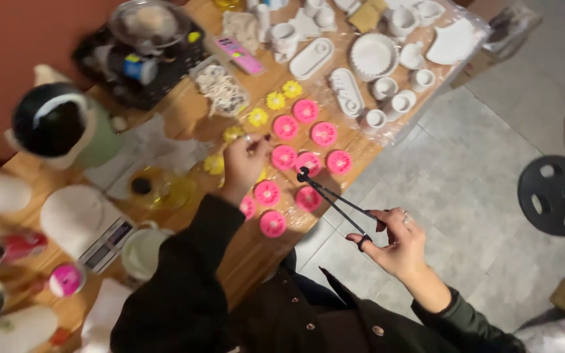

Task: Trim the wicks of molded flower candles using a specialized wick trimmer at a workshop bench.

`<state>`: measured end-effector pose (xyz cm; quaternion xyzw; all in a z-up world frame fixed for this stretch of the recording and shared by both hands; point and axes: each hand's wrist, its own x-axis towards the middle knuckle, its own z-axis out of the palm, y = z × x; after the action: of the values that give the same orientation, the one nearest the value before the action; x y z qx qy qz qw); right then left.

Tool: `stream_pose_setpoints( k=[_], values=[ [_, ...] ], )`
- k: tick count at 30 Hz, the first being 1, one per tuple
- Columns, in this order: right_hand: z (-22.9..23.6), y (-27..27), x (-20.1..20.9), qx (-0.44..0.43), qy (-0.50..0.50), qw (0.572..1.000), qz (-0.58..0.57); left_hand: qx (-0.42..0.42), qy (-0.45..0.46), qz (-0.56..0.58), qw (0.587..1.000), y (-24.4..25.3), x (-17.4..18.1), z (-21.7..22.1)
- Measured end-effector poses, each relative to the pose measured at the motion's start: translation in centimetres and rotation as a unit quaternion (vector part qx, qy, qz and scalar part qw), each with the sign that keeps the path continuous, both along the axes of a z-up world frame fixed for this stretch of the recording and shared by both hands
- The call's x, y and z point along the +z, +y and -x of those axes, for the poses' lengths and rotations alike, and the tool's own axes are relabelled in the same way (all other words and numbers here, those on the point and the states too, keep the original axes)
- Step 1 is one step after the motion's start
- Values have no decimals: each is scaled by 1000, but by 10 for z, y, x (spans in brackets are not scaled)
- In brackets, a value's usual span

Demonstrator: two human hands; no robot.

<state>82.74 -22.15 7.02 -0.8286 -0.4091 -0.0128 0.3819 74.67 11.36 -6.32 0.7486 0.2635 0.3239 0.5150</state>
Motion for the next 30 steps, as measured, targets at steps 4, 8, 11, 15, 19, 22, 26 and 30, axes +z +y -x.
stream_pose_setpoints(
  k=[4,8,11,15,19,22,26,30],
  values=[
    [22,26,23,86,-25,996,-24,-8,87,151,985,-39,98,106],
    [66,51,43,234,-119,964,-33,-18,-1,337,941,-61,115,206],
    [115,71,63,290,-174,941,7,18,-44,362,931,-70,115,277],
    [195,87,71,357,-239,900,74,106,-60,385,915,-87,106,369],
    [283,100,58,415,-246,874,63,180,-77,400,895,-100,83,462],
    [346,108,42,421,-218,872,125,219,-105,421,874,-110,57,529],
    [409,114,19,391,-164,891,164,280,-69,337,896,-105,17,613],
    [438,111,6,340,-131,921,138,315,141,80,935,-73,-44,690]
  ],
)
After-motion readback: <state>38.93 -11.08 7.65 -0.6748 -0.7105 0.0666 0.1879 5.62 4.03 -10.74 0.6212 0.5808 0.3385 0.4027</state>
